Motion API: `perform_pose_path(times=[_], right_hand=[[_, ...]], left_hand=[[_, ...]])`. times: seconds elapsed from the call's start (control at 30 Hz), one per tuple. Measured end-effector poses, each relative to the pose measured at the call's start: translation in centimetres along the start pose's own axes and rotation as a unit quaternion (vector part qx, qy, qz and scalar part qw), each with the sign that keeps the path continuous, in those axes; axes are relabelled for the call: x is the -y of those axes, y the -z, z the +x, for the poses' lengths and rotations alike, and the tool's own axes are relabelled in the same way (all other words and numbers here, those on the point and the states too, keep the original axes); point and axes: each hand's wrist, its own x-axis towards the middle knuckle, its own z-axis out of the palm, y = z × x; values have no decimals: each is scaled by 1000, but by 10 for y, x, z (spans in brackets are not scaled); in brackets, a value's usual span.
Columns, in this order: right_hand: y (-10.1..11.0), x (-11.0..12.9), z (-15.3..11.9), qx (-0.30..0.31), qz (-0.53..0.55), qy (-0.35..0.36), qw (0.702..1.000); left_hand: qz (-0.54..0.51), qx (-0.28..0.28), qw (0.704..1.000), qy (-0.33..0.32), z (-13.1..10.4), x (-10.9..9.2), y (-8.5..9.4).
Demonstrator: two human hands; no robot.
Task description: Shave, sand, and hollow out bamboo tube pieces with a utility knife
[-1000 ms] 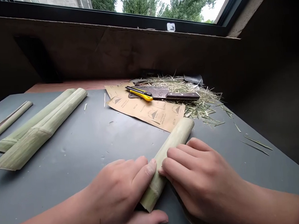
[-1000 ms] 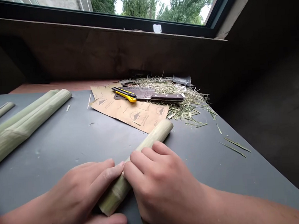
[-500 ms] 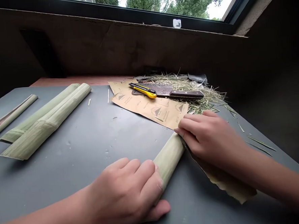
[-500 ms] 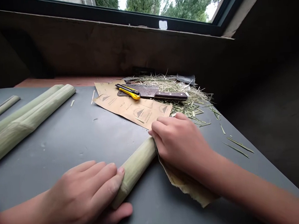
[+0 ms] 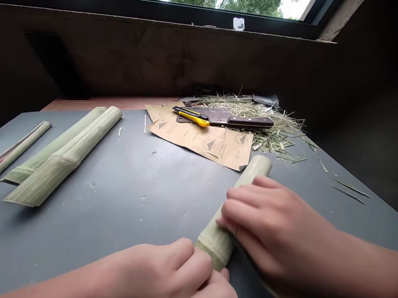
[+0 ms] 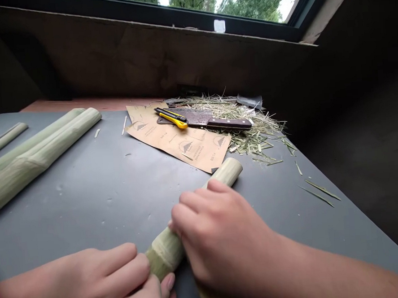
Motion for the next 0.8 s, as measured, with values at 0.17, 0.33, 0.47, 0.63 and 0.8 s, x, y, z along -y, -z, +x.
perform_pose_path(times=[0.17,0.33,0.47,0.63,0.8], right_hand=[[2,2,-2,10,-2,-5,1000],[3,3,-2,0,-22,2,1000],[3,3,-1,23,14,30,999],[2,-5,1,-4,-19,1,1000],[0,-11,5,1,13,37,999]], left_hand=[[-6,19,1000,13,-1,-4,2],[1,22,1000,16,-1,-6,4],[-33,-21,999,7,0,-3,-1],[-49,-61,996,31,0,-2,-5],[-65,-59,996,15,-1,1,-5]])
